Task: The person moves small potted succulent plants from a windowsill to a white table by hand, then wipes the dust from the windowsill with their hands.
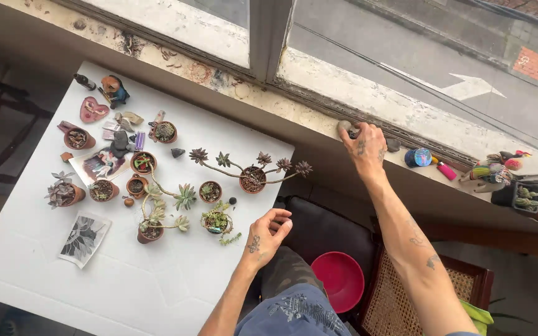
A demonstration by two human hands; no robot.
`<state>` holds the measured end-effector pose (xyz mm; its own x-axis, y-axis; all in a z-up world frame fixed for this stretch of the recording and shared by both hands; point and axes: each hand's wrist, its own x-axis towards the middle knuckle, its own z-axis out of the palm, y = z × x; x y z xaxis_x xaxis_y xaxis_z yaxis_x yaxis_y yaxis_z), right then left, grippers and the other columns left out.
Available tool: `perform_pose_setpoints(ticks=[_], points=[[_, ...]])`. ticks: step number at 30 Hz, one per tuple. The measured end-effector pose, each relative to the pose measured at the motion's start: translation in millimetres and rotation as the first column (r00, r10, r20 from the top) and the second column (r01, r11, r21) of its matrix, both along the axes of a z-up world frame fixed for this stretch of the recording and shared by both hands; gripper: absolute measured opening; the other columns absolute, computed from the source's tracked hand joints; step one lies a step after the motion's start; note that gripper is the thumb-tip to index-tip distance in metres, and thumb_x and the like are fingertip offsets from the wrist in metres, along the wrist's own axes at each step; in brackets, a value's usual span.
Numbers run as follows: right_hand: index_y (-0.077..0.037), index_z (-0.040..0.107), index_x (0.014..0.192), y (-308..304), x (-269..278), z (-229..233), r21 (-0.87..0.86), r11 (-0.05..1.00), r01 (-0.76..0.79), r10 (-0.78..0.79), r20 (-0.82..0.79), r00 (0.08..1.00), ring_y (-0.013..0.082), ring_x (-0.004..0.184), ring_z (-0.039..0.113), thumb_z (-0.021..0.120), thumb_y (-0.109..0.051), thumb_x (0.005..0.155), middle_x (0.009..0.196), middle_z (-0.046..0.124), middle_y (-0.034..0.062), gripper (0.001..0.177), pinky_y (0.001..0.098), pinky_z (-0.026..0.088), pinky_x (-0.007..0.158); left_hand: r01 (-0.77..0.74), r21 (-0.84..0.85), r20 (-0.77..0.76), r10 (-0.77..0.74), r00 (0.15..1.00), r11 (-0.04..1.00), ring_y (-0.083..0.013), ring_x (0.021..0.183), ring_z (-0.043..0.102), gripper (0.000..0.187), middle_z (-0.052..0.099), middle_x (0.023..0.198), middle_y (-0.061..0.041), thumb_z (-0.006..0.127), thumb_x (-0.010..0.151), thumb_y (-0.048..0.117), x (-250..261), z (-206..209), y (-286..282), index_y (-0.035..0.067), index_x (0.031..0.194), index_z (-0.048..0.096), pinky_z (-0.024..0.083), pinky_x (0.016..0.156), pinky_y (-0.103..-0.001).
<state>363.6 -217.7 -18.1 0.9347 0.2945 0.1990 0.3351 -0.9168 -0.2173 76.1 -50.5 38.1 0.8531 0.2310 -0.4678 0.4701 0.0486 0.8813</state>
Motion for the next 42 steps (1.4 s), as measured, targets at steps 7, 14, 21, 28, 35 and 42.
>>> perform_pose_setpoints(ticks=[7,14,21,28,35,42], points=[[-0.016,0.072,0.089,13,7,-25,-0.120,0.989,-0.087,0.095,0.067,0.993,0.0212,0.074,0.065,0.072,-0.055,0.073,0.071,0.064,0.0015,0.042,0.0356,0.053,0.070,-0.029,0.003,-0.019,0.029,0.999,1.000,-0.0195,0.082,0.069,0.023,0.071,0.098,-0.014,0.061,0.090,0.021,-10,-2,7,0.010,0.109,0.066,0.057,0.067,-0.030],[-0.022,0.069,0.076,86,-174,25,0.229,0.683,-0.694,0.701,0.060,0.710,0.0161,0.063,0.061,0.081,-0.043,0.058,0.060,0.062,-0.0040,0.030,0.0279,0.052,0.061,-0.233,-0.175,-0.012,0.234,0.972,0.957,-0.0280,0.096,0.068,0.053,0.055,0.125,-0.027,0.052,0.097,0.036,-42,-3,31,0.002,0.136,0.043,0.061,0.073,-0.035],[-0.015,0.069,0.087,133,-276,-8,0.387,0.444,-0.808,0.887,-0.060,0.458,0.0143,0.059,0.060,0.078,-0.028,0.062,0.064,0.062,-0.0015,0.029,0.0269,0.050,0.061,-0.517,-0.244,-0.198,0.480,0.855,0.820,-0.0162,0.063,0.068,0.035,0.069,0.083,-0.015,0.063,0.090,0.017,-132,-83,59,0.000,0.120,0.057,0.061,0.060,-0.025],[-0.022,0.072,0.092,131,-267,-8,0.300,0.586,-0.753,0.810,-0.230,0.539,0.0141,0.059,0.064,0.072,-0.035,0.076,0.066,0.067,-0.0051,0.020,0.0268,0.052,0.058,-0.636,0.226,-0.324,0.673,0.665,0.738,-0.0173,0.082,0.070,0.030,0.074,0.096,-0.006,0.078,0.078,0.034,-200,-175,105,0.015,0.101,0.072,0.055,0.072,-0.029],[-0.031,0.071,0.098,61,-179,2,-0.066,0.962,-0.266,0.234,-0.310,0.921,0.0146,0.078,0.068,0.064,-0.051,0.087,0.076,0.069,-0.0062,0.024,0.0304,0.053,0.073,-0.560,0.426,-0.290,0.693,0.660,0.711,-0.0204,0.090,0.070,0.029,0.074,0.098,-0.005,0.072,0.081,0.034,-183,-241,126,0.016,0.104,0.072,0.055,0.082,-0.032],[-0.015,0.068,0.104,-34,-73,-11,0.113,0.993,-0.032,0.029,0.026,0.999,0.0226,0.076,0.064,0.067,-0.034,0.097,0.086,0.066,0.0033,0.021,0.0347,0.051,0.071,-0.487,0.528,-0.204,0.661,0.722,0.696,-0.0219,0.086,0.070,0.026,0.073,0.093,-0.007,0.076,0.079,0.025,-176,-287,119,0.013,0.101,0.069,0.053,0.082,-0.035]])
